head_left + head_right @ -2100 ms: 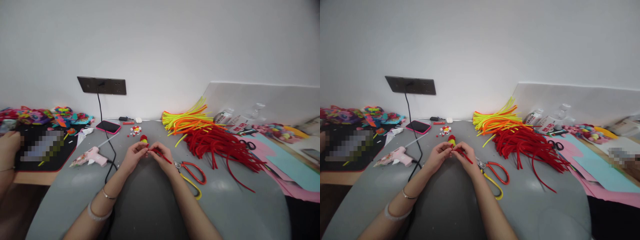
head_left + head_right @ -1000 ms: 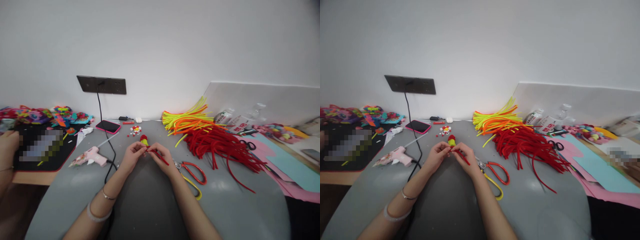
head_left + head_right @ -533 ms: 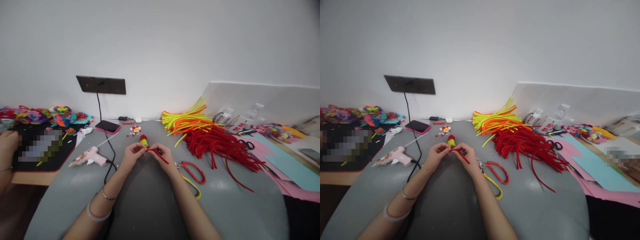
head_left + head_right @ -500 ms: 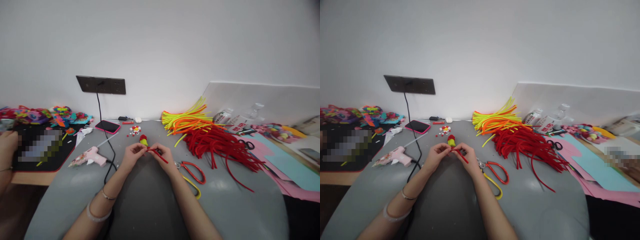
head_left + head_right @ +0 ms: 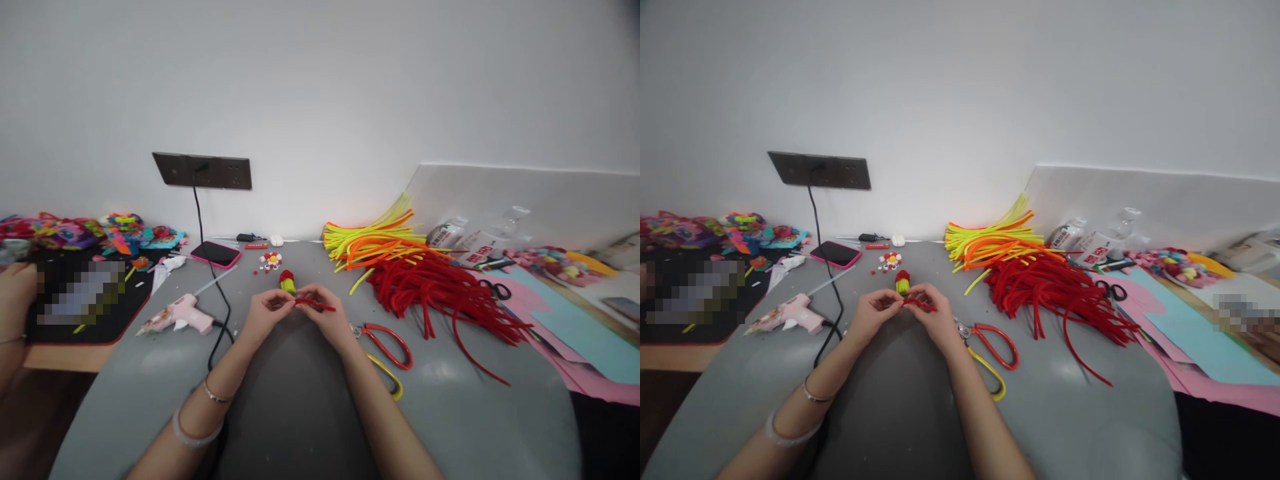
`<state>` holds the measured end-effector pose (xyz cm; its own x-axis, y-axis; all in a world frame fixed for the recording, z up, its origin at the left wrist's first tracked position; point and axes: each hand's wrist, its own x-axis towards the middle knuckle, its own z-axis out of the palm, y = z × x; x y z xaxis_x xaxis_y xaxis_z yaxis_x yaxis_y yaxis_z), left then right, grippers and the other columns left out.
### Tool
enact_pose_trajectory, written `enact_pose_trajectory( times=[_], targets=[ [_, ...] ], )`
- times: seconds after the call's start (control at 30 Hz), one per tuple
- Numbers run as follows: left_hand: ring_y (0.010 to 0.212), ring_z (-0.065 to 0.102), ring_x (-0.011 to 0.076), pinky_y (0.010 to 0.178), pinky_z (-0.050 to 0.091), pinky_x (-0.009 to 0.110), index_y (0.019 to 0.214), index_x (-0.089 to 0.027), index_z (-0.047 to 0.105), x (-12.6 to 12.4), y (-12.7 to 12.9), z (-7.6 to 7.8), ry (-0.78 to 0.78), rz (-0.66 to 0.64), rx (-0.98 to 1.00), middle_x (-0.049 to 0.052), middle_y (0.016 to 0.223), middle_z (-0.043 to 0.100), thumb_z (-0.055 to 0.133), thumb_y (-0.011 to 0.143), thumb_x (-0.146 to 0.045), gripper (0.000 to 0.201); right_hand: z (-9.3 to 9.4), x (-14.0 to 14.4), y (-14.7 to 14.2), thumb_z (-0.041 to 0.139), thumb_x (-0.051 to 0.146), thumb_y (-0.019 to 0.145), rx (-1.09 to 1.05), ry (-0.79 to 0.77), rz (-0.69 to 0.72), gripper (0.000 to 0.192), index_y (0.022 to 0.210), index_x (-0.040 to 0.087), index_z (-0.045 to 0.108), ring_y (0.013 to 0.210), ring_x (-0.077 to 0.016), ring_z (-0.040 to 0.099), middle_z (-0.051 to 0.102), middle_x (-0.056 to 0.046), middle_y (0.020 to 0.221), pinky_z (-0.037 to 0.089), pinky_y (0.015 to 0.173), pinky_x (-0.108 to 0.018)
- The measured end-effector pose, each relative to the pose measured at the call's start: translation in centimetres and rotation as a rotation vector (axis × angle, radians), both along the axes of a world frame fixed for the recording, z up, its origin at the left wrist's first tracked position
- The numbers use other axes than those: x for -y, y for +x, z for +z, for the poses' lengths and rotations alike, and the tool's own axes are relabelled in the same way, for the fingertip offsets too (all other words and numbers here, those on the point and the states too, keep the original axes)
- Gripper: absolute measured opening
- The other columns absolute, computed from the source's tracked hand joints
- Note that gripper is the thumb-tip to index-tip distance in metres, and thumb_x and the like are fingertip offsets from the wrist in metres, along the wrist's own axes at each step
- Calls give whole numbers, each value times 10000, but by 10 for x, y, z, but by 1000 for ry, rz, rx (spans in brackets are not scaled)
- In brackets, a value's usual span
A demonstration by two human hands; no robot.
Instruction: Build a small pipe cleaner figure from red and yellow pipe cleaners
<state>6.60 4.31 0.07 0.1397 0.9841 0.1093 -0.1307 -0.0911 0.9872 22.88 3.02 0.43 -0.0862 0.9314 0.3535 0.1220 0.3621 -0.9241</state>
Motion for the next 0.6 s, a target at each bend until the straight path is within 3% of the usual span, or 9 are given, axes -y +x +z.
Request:
enact_pose_trajectory(
  times=[0.2, 0.33, 0.6],
  targets=[
    [603, 630, 146, 601, 529, 262, 767, -170, 753, 1, -1, -2, -5, -21, 9, 46, 727, 726, 778, 682, -344, 196, 3, 0, 0, 687, 274, 776, -33, -4, 9, 74, 795, 203, 685, 755, -178, 654, 698, -27, 782, 531, 730, -308],
    [737, 662, 177, 698, 547, 288, 820, -166, 756, 2, 0, -1, 16, -50, 19, 62, 803, 738, 812, 644, -295, 225, 1, -2, 1, 709, 291, 754, -55, -38, -27, 102, 765, 196, 670, 696, -173, 645, 698, -26, 741, 530, 679, -297],
    [733, 653, 160, 698, 535, 260, 806, -165, 730, 3, 2, -2, 78, 41, -13, 45, 777, 721, 792, 670, -273, 184, -5, -4, -2, 723, 288, 742, -144, -8, -37, 111, 719, 199, 660, 766, -186, 657, 700, -41, 769, 532, 740, -316]
  ],
)
